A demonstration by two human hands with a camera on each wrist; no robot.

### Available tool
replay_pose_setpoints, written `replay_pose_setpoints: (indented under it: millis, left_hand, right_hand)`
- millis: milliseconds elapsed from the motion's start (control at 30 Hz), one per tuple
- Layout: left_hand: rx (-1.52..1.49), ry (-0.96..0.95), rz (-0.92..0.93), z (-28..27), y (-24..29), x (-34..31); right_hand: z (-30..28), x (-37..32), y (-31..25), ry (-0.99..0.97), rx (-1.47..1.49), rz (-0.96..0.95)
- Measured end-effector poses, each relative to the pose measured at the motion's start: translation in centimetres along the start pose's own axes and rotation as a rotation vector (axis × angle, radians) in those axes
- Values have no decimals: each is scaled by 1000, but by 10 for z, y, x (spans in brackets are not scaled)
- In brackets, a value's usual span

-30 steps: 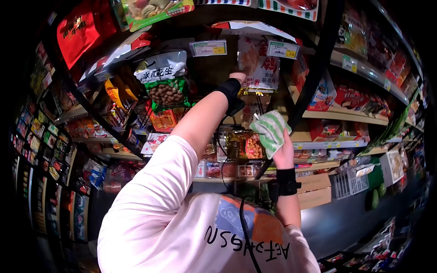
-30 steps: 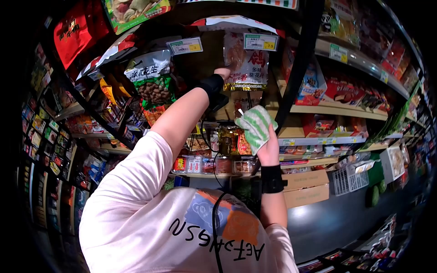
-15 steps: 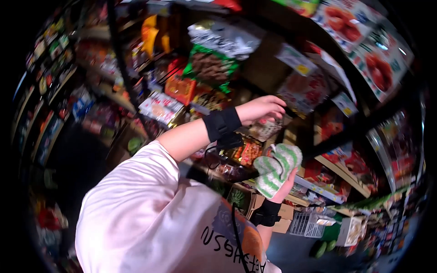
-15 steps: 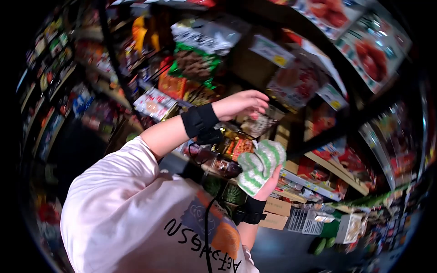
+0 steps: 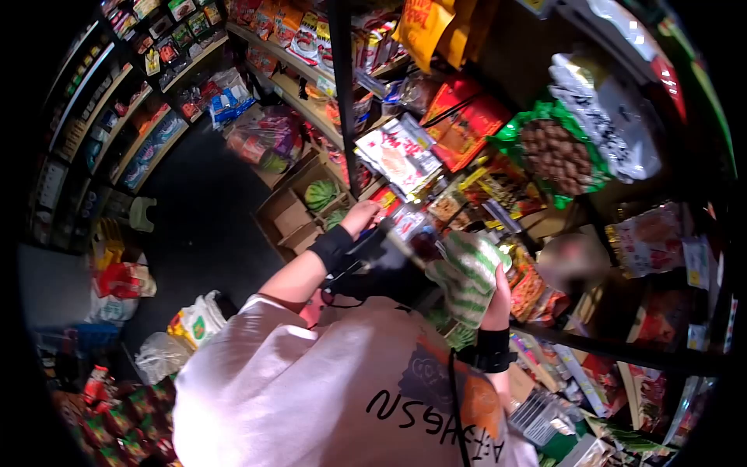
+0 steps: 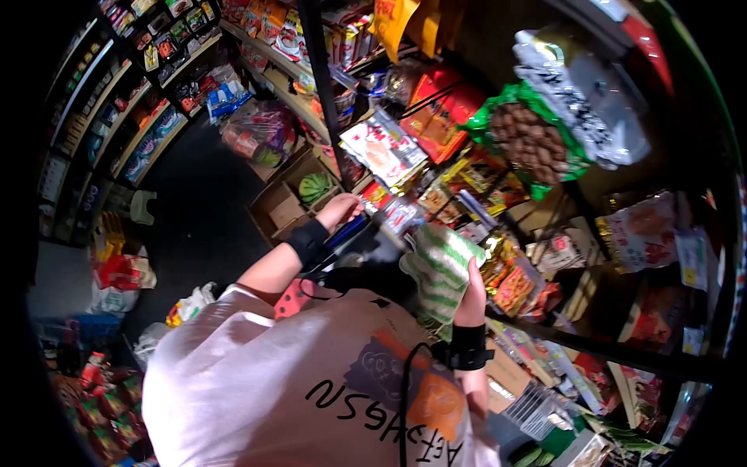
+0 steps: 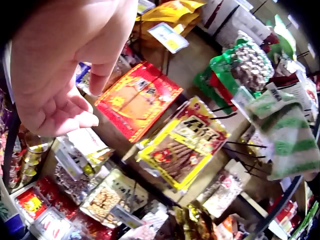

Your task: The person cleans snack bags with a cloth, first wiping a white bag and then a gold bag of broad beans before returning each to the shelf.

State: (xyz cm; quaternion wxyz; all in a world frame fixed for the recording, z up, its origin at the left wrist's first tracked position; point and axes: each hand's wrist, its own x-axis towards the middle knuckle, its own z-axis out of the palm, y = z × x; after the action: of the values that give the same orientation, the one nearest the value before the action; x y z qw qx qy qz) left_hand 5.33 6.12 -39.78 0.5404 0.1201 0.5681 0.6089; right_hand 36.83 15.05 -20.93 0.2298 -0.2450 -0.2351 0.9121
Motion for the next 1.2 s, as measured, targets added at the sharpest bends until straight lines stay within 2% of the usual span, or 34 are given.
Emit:
replay_pose_setpoints:
  millis: [33, 100, 233, 267, 300, 367, 400, 433, 500, 567, 667, 700, 767, 867, 900, 967, 1033, 1067, 1100, 1200]
  left_hand:
    - [-15, 83, 18, -4, -4, 12]
    - [23, 23, 27, -21, -13, 49]
    - [-133, 131, -141, -26, -6, 105]
    - [-208, 210, -99, -22, -4, 116]
    - [-298, 141, -31, -33, -19, 140]
    - [-265, 299, -67, -25, -6, 157]
    - [-219, 216, -84, -42, -23, 181]
    - [-193, 299, -127, -40, -20, 188]
    - [-179, 325, -186, -39, -13, 197]
    - [-213, 256, -234, -52, -19, 211]
    - [-340, 206, -288, -53, -9, 208]
    - [-372, 277, -318, -43, 4, 206]
    - [-218, 98, -257, -50, -1, 213]
    - [-104, 166, -108, -42, 3, 219]
    - [-130, 94, -8, -35, 18, 211]
    - [-184, -45, 195, -17, 79, 160]
    - [-170, -31, 110, -26, 113, 125]
    - [-182, -104, 150, -40, 119, 115]
    - [-195, -176, 191, -53, 126, 103]
    - [-287, -159, 127, -79, 151, 58]
  right_hand:
    - [-6, 15, 6, 41, 37, 90]
    - [-23, 42, 17, -3, 120, 202]
    - [-6, 83, 27, 65, 120, 134]
    - [-9, 90, 29, 74, 139, 134]
    - [-10, 91, 32, 106, 152, 123]
    - [-10, 100, 29, 151, 150, 95]
    - [-14, 101, 30, 211, 163, 73]
    - [-17, 102, 29, 231, 190, 85]
    - [-10, 101, 29, 256, 179, 28]
    - [12, 96, 26, 311, 133, -13]
    - [4, 90, 31, 317, 135, -39]
    - [3, 88, 33, 344, 130, -57]
    - [2, 84, 36, 386, 124, -82]
    - [1, 81, 45, 409, 122, -111]
    - [0, 81, 47, 397, 111, -118]
    - [5, 88, 45, 378, 67, -126]
    - [19, 94, 42, 371, 12, -122]
    - [28, 100, 41, 373, -35, -147]
    - [35, 106, 39, 315, -33, -123]
    - [92, 137, 36, 172, -260, -163]
